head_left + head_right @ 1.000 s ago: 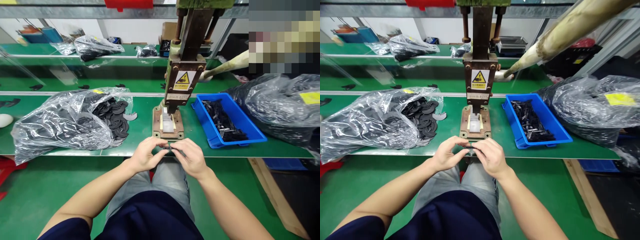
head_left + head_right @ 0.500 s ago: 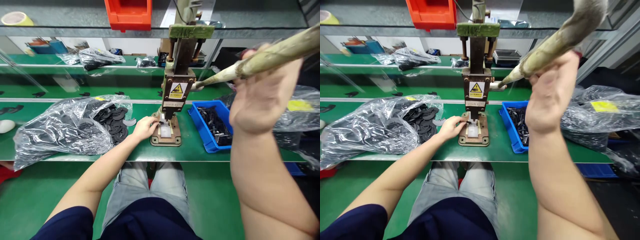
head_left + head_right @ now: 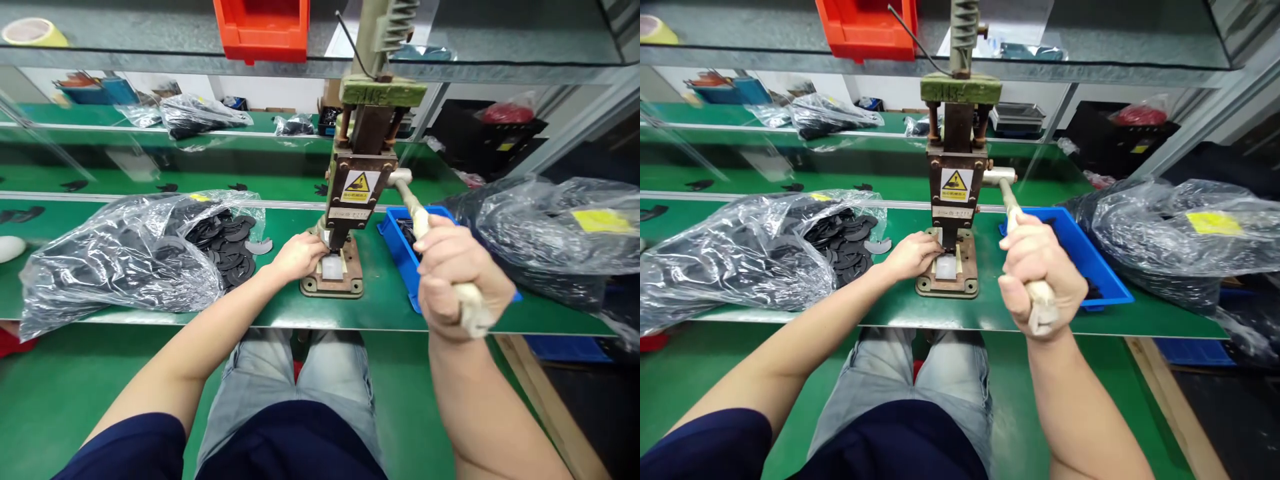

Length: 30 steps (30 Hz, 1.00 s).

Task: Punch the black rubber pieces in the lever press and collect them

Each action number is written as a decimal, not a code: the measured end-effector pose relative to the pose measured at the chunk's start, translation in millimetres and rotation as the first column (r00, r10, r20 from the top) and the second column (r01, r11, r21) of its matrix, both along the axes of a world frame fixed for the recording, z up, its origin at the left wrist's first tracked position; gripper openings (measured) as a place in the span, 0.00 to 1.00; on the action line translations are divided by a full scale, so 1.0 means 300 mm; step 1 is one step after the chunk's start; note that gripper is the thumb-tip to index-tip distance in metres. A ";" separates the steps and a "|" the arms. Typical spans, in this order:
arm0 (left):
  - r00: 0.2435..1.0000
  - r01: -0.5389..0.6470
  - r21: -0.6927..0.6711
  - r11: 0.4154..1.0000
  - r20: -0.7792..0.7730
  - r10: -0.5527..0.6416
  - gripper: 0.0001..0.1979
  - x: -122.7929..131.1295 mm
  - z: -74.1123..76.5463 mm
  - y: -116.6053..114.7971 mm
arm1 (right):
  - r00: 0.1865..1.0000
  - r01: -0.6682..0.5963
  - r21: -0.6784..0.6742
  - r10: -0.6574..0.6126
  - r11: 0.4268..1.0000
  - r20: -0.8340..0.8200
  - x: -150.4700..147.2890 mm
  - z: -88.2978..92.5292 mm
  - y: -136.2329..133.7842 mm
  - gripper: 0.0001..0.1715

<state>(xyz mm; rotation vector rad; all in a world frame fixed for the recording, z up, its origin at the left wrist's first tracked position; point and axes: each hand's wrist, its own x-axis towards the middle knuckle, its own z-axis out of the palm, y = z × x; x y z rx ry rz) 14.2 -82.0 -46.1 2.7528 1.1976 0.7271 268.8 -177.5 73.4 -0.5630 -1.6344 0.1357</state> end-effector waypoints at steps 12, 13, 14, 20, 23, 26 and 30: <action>0.887 -0.385 -0.021 0.923 -0.286 0.363 0.19 -0.384 0.060 0.042 | 0.981 0.166 0.008 -0.164 0.986 -0.108 -0.032 -0.110 0.009 0.15; 0.856 -0.413 -0.030 0.910 -0.353 0.377 0.21 -0.432 0.061 0.048 | 0.977 0.174 0.008 -0.171 0.985 -0.127 -0.036 -0.113 0.012 0.16; 0.830 -0.430 -0.044 0.902 -0.412 0.376 0.21 -0.470 0.060 0.052 | 0.974 0.179 0.009 -0.175 0.984 -0.145 -0.039 -0.115 0.016 0.17; 0.826 -0.416 -0.189 0.890 -0.488 0.282 0.19 -0.518 0.043 0.046 | 0.979 0.104 0.134 -0.078 0.985 -0.187 -0.030 -0.125 0.050 0.19; 0.866 -0.401 -0.281 0.872 -0.428 0.260 0.19 -0.495 0.053 0.034 | 0.985 0.062 0.141 -0.038 0.988 -0.171 -0.022 -0.126 0.056 0.17; 0.909 -0.323 -0.300 0.898 -0.361 0.206 0.12 -0.462 0.076 0.024 | 0.986 0.042 0.144 -0.018 0.989 -0.164 -0.022 -0.125 0.053 0.15; 0.921 -0.247 -0.255 0.935 -0.363 0.145 0.11 -0.391 0.109 0.018 | 0.986 0.045 0.136 -0.023 0.990 -0.165 -0.027 -0.122 0.045 0.15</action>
